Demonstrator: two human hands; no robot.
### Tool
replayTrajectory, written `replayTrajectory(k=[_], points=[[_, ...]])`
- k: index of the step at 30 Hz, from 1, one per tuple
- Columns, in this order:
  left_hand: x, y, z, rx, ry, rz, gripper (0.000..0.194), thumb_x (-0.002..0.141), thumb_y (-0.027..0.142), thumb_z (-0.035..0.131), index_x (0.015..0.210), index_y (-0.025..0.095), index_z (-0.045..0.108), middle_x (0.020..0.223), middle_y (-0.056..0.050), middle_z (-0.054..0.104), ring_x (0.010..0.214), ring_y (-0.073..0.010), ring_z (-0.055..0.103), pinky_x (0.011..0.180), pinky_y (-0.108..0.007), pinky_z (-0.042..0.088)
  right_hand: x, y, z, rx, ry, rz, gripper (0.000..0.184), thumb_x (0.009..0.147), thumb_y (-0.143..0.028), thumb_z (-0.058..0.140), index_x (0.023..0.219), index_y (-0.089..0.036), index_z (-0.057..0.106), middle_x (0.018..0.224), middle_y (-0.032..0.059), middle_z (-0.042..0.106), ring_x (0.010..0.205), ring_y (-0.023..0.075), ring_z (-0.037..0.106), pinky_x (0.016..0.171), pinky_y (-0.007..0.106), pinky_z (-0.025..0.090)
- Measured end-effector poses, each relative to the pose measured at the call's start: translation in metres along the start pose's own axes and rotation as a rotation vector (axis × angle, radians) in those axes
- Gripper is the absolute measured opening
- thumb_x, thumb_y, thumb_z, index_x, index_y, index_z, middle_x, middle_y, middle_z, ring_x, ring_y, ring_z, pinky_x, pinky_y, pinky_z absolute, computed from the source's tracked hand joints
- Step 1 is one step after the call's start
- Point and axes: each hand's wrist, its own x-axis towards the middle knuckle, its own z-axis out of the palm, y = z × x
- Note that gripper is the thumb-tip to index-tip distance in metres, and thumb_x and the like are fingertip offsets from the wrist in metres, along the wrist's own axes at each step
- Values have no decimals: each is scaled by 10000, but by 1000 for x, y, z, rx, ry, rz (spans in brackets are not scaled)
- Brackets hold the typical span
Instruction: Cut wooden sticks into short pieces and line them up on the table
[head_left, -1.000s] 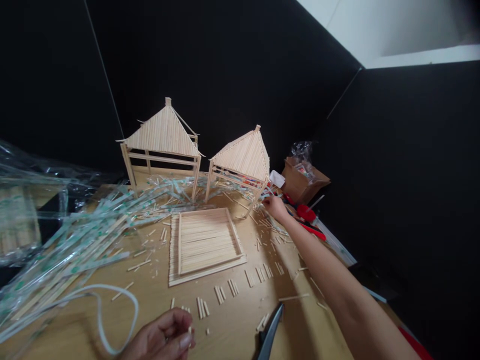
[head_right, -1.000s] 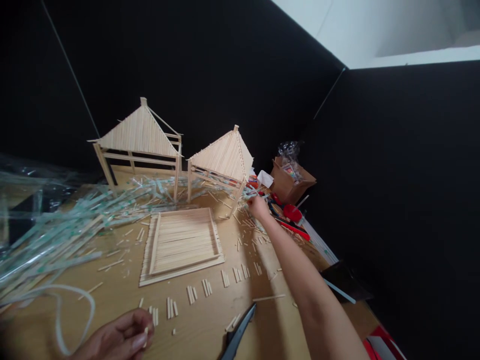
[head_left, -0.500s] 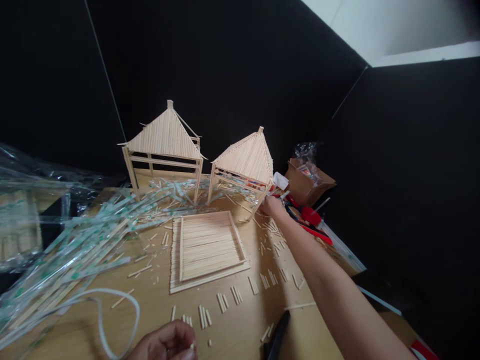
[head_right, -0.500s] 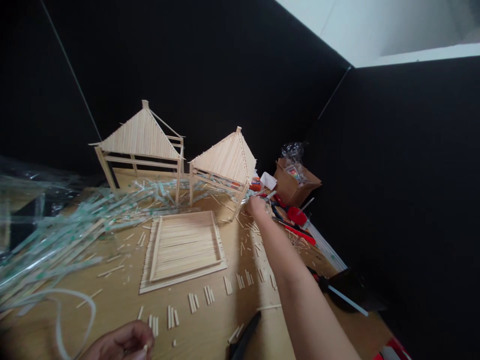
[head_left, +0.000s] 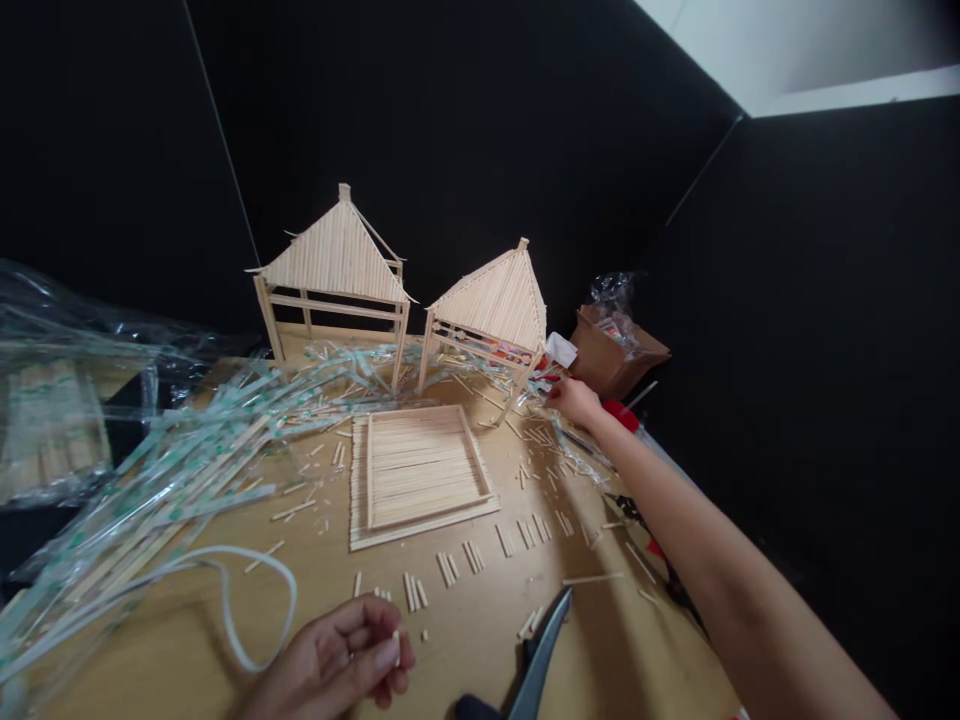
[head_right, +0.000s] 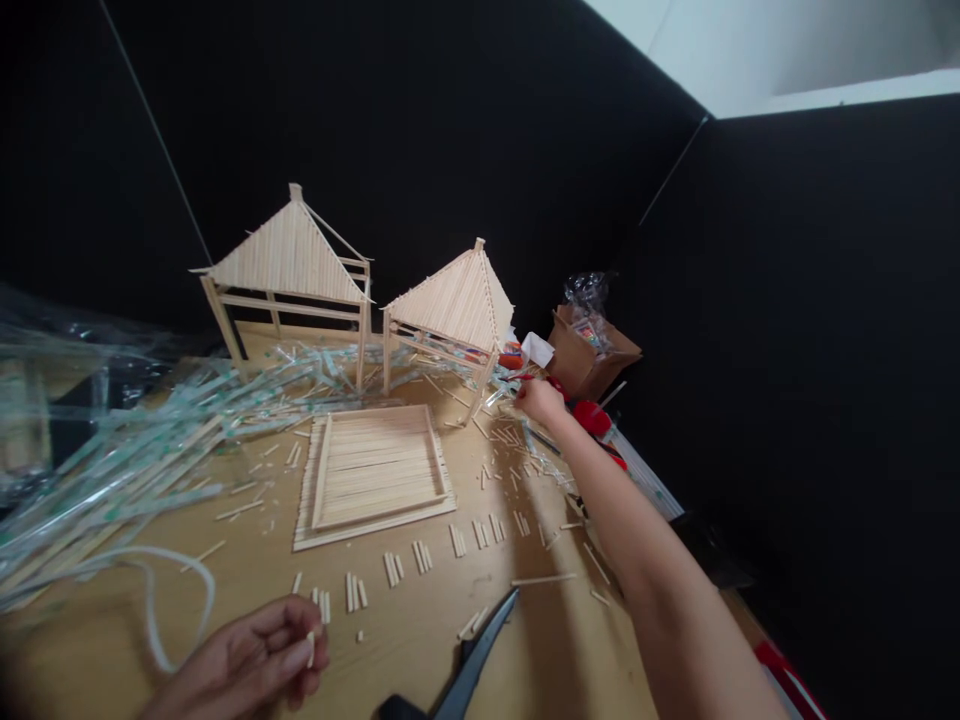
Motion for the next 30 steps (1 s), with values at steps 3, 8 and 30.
replayTrajectory(k=[3,8,30], points=[[0,-2,1,-27,50,-2,367,597,453,784,784,169,646,703,-37,656,656,-141,580,623,-234,433,-16,5,-23,118,36,-66,280,906,-335,481,1055,-129,600,1010,70,628,874,182,597,754,317,489],[-2,-2,-1,-9,98,-9,381,573,403,814,862,175,713,751,-48,687,687,-135,599,677,-225,459,-84,-18,-53,304,-38,-303,340,867,-419,493,938,-134,663,804,28,660,690,136,570,612,240,422],[-18,-2,7,-8,-119,-214,287,755,387,677,903,142,702,869,-88,731,766,-152,686,595,-180,487,-221,-117,7,611,-334,-882,157,904,-259,492,880,-173,622,828,34,568,745,117,516,686,249,405]])
